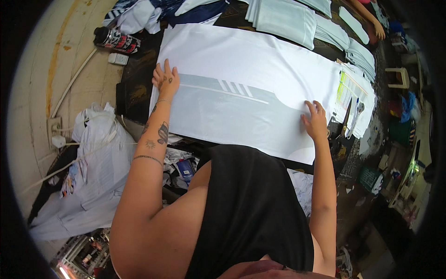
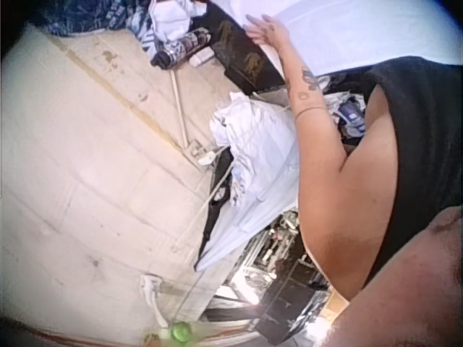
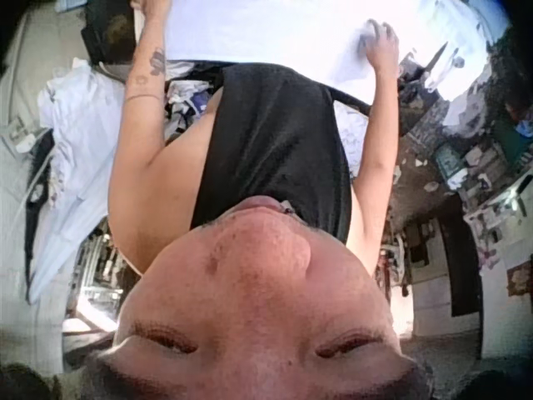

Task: The person repeatedly picks up printed t-shirts, cuts off the side seams with scissors, and folds the resulting white fabric panels into a stack. The process is repeated for several shirts, with cut pieces set aside and folded panels accumulated on the table.

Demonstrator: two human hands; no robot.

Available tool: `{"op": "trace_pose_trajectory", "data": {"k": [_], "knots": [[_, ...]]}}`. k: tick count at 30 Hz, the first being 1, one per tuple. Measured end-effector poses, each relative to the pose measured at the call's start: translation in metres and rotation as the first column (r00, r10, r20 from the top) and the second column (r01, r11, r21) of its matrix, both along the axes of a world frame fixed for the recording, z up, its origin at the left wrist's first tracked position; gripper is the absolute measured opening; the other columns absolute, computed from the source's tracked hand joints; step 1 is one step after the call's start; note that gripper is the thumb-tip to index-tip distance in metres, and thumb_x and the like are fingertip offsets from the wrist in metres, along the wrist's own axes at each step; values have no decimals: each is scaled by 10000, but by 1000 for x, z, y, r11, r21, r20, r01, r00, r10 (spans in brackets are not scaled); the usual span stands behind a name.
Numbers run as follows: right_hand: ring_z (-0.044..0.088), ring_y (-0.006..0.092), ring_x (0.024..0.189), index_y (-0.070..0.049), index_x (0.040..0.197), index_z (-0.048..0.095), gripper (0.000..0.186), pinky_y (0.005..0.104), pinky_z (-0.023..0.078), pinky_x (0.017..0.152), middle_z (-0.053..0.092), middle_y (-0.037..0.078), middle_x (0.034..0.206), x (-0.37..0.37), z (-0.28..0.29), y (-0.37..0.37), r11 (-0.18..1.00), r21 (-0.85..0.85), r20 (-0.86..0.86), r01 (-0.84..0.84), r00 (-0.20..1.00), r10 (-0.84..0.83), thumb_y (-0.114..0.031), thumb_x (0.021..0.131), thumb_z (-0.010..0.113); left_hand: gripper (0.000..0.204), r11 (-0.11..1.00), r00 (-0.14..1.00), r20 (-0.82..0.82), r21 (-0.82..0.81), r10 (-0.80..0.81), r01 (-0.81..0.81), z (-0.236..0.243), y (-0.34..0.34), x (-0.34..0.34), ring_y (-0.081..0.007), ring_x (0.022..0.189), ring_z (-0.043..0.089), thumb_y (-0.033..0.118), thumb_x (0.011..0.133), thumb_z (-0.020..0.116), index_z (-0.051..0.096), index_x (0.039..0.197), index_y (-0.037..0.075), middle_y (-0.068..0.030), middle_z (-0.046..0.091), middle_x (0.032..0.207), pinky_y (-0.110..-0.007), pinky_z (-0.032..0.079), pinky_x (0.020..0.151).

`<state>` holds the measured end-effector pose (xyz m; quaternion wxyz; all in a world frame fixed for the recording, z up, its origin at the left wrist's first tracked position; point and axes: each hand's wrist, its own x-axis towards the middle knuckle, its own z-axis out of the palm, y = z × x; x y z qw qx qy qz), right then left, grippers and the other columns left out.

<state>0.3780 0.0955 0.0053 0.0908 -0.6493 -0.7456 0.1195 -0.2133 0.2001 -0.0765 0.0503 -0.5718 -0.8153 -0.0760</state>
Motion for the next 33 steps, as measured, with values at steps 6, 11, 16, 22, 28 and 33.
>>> {"op": "trace_pose_trajectory", "data": {"k": [6,11,16,22,28,33], "knots": [[579,398,1254,-106,1296,665,440,476,491,1049,601,187,1380,19,3,-17,986,-83,-93,141,984,-149,-115,867,764,436,922,946,230,363,-230,136,-2,-17,-26,-379,1335,500,272,1026,601,596,1424,94,-198,547,1437,-533,382,1107],[548,377,1305,-111,1316,664,470,505,441,1091,580,158,1416,19,-3,-73,981,-187,-58,55,996,-67,-102,859,771,188,939,985,164,330,46,-98,14,-123,-34,-343,1188,579,209,976,680,724,1109,83,-119,667,1210,-503,436,1010],[490,384,1379,-130,1375,633,528,497,412,1133,522,160,1502,12,-15,-95,995,-80,-86,63,994,-70,-111,865,764,194,944,962,200,236,185,-231,-1,-171,-41,-318,1167,577,305,975,694,755,1025,128,-68,678,1162,-511,402,1038],[489,382,1380,-134,1397,615,535,497,404,1141,514,158,1521,13,-19,-102,999,-1,-56,44,997,-43,-116,880,752,300,947,971,134,226,200,-227,0,-170,-44,-324,1238,544,286,1017,613,692,1266,139,-82,620,1306,-519,365,1084],[495,391,1366,-155,1443,582,575,506,410,1133,516,163,1512,10,-18,-132,999,22,11,49,999,-49,-125,891,741,466,966,977,-36,165,208,-200,8,-174,-29,-358,1322,482,233,1015,582,559,1471,143,-156,538,1418,-545,335,1119],[480,414,1357,-209,1477,565,574,543,419,1102,527,215,1460,46,-24,-151,993,66,123,101,987,-108,-174,923,711,527,986,981,143,-81,-135,147,10,-95,11,-396,1445,376,247,987,611,535,1500,149,-196,436,1545,-575,320,1155]]}}
